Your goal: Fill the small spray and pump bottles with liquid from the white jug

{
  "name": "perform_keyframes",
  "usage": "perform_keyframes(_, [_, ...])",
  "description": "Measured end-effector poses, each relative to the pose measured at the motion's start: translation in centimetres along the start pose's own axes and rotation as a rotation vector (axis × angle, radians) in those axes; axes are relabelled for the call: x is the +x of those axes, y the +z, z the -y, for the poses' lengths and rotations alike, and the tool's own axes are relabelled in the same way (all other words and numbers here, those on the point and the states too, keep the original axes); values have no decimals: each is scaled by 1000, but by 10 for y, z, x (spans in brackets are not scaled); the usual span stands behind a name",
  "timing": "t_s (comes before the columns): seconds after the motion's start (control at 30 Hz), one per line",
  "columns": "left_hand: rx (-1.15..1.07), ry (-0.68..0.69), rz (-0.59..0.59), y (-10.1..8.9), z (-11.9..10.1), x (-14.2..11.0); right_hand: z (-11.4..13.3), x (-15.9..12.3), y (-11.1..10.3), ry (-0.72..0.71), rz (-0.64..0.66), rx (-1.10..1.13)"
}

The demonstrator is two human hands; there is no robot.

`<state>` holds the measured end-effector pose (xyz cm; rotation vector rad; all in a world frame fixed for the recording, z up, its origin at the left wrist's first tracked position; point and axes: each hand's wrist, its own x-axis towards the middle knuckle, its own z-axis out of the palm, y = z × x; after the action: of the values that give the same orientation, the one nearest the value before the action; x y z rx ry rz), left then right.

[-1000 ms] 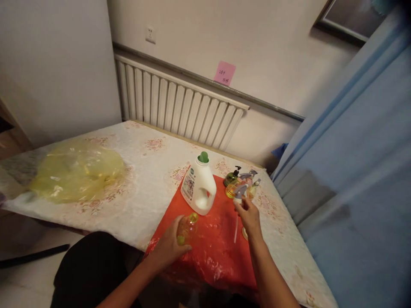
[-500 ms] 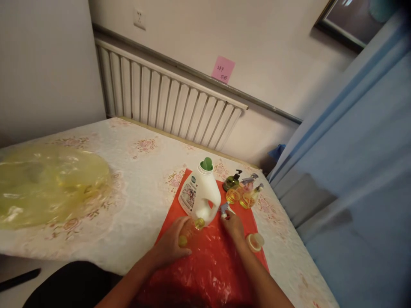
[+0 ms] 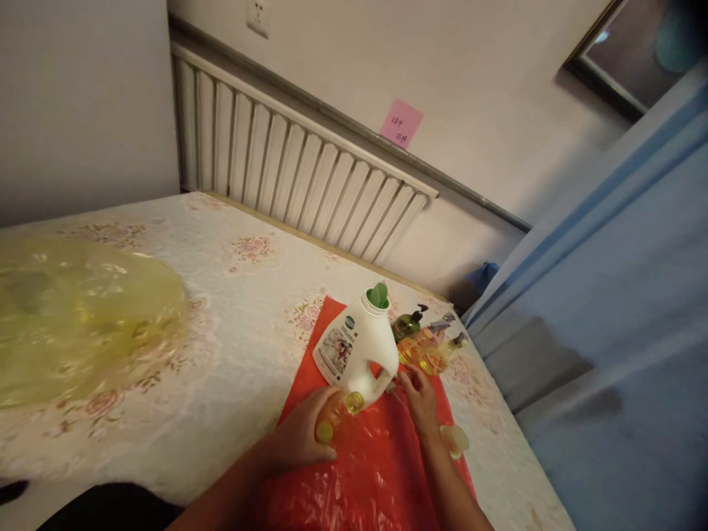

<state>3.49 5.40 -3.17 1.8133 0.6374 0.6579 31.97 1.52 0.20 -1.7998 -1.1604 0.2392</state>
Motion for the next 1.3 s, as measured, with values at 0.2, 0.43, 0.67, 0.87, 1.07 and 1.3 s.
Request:
perform_keyframes(0.2, [-21,-15,-13,-5,2,2,39,-11,11,5,160,376])
perform_keyframes(0.43, [24,-16,-32,-1,14,2,42,-5,38,79,216,402])
perform_keyframes(0.67, [51,-87,-25,-6,8,0,61,-6,56,90,196,396])
perform_keyframes(0.87, [50,-23,-33,-8,12,-2,94,5,63,51,134,372])
perform_keyframes(1.07, [53,-33,-40,-6,15,-3,130,25,50,-23,59,369])
perform_keyframes(1.3, [51,6,-14,-5,21,-2,156,34,-1,-48,89,344])
